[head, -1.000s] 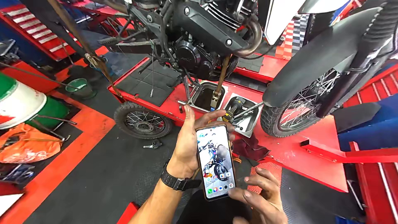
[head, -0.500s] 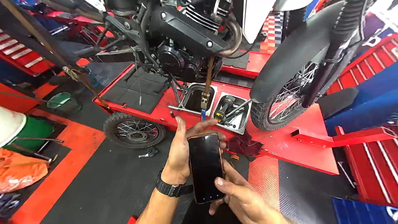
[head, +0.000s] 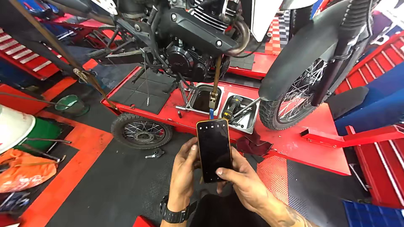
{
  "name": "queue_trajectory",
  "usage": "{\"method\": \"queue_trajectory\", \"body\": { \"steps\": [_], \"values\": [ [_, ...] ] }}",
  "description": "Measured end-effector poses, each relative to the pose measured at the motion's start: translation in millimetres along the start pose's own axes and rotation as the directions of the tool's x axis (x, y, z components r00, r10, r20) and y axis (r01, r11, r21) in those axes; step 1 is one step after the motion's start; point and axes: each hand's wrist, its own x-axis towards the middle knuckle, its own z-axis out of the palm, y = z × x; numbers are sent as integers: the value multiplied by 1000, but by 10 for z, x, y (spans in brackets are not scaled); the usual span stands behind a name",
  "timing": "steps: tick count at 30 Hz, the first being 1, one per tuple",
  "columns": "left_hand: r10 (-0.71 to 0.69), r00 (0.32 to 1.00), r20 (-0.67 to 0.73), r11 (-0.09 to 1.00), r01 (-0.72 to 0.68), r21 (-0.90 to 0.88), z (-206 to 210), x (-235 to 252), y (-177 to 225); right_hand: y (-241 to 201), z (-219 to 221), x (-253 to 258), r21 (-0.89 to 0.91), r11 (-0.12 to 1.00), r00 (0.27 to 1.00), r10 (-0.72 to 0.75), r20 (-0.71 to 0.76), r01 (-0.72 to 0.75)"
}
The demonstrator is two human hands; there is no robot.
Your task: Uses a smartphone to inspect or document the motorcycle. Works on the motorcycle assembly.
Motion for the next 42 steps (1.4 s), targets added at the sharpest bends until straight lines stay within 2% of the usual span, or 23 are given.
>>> {"method": "queue_trajectory", "body": {
  "steps": [11,16,21,24,33,39,42],
  "values": [
    [203,978,-37,978,-204,-30,85,-395,225,-72,281,-133,49,999,993,-3,118,-3],
    [224,973,-54,974,-225,0,102,-500,246,-46,340,-223,2,999,991,-42,125,42],
    [235,972,-30,972,-234,11,118,-551,188,10,446,-300,-178,975,991,-134,0,132],
    [232,972,-24,973,-232,1,151,-581,176,20,458,-330,-252,954,984,-176,-21,165],
    [234,972,-19,972,-233,15,137,-593,149,60,362,-389,-144,982,993,-115,41,120],
    [260,964,-56,964,-256,66,113,-455,163,61,383,-258,-199,966,987,-161,21,162],
    [278,955,-98,952,-261,161,80,-289,223,82,405,-55,-250,951,983,-185,12,182]
  ]
}}
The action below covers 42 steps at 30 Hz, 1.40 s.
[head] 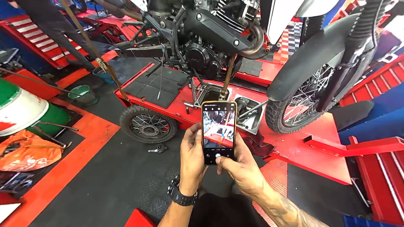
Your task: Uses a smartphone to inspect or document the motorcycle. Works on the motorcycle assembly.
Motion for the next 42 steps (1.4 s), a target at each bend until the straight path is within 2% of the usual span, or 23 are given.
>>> {"method": "queue_trajectory", "body": {
  "steps": [3,11,24,30,42],
  "values": [
    [24,1000,-12,993,-22,113,-68,227,-32,56,49,224,-34,998,999,-49,-16,48],
    [33,996,-82,974,-13,225,-162,670,-99,160,159,672,-69,993,995,-100,-11,99],
    [38,984,-175,976,1,217,-252,1208,-243,416,249,1144,-86,985,988,-151,-13,149],
    [11,980,-197,976,32,214,-274,1481,-332,515,283,1501,-30,982,982,-187,-28,186],
    [-12,981,-191,967,60,246,-275,1689,-404,567,254,1668,-24,982,981,-188,-42,187]
  ]
}}
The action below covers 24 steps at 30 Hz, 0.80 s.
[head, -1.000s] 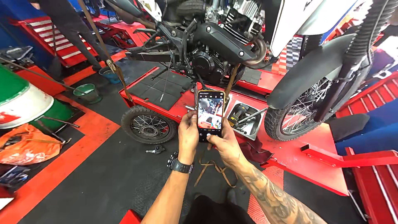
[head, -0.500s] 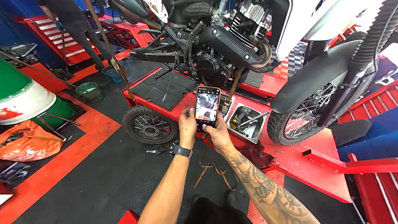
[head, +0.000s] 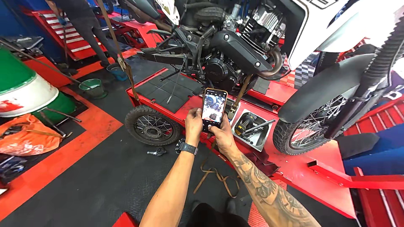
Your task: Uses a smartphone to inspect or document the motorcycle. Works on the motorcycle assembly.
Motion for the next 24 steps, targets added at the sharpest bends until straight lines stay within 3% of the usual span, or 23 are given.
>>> {"method": "queue_trajectory", "body": {
  "steps": [24],
  "values": [
    [-11,1000,18,1000,11,5,-2,26,-15,48,-18,24,32,999,1000,22,-18,-22]
  ]
}}
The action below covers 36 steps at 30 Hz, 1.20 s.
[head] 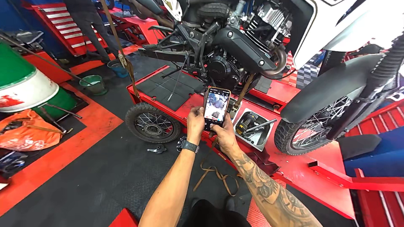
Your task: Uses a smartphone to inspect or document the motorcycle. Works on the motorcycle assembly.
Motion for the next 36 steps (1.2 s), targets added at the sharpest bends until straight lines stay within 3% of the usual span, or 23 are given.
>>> {"method": "queue_trajectory", "body": {
  "steps": [9,17,21,23,28,32,36],
  "values": [
    [29,998,57,998,-26,-51,-119,-181,34,-107,-15,-225,-40,997,997,65,35,-63],
    [2,983,182,998,-14,63,-189,-236,-81,158,-66,-264,-15,999,999,47,-21,-47],
    [8,972,236,993,-35,113,-100,-147,-92,217,-137,-151,-154,987,992,36,-117,-54],
    [26,971,239,990,-57,126,-15,18,-83,210,-249,5,-200,979,996,31,-81,-47],
    [44,940,339,963,-129,234,-49,259,-152,228,-333,50,178,963,980,193,54,-200],
    [42,856,515,957,-183,226,-89,651,-149,319,-163,118,407,896,978,206,-31,-176],
    [66,739,670,953,-246,178,-187,1221,-193,541,164,334,443,895,979,134,-155,-52]
  ]
}}
